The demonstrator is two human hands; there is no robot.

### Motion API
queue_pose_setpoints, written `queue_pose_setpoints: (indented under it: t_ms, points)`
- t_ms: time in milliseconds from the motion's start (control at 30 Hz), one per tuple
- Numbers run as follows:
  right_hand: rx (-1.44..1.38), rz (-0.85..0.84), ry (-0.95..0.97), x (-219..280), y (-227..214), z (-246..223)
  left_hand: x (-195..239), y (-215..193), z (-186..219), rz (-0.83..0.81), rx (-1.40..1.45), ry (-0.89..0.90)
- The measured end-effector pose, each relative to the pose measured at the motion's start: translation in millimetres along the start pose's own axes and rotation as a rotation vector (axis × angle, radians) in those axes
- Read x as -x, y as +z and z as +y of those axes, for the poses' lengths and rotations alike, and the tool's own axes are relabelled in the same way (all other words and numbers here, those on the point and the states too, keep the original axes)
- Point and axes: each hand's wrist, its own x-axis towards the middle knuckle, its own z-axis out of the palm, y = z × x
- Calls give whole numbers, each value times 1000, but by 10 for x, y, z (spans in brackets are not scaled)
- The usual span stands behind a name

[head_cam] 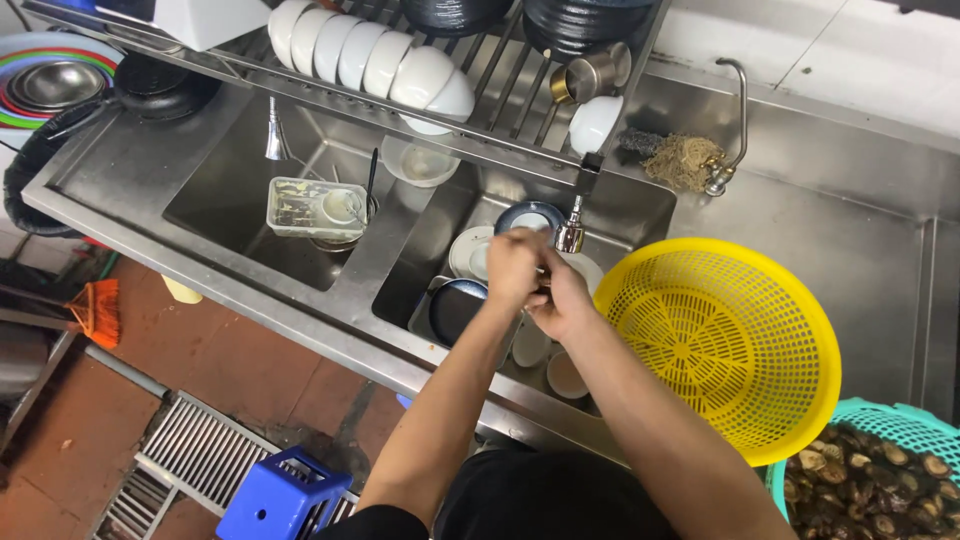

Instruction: The person moves a basket of dried mushrooms to a sink area and begins cleaning them. They pick up individual mushrooms, rinse them under running water, and place them into a yellow colander.

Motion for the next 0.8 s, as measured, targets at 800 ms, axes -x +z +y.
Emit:
queue_pose_setpoints:
  t_ms: [800]
  points:
    - [393,82,-18,568,378,-493,152,-428,193,-7,817,-625]
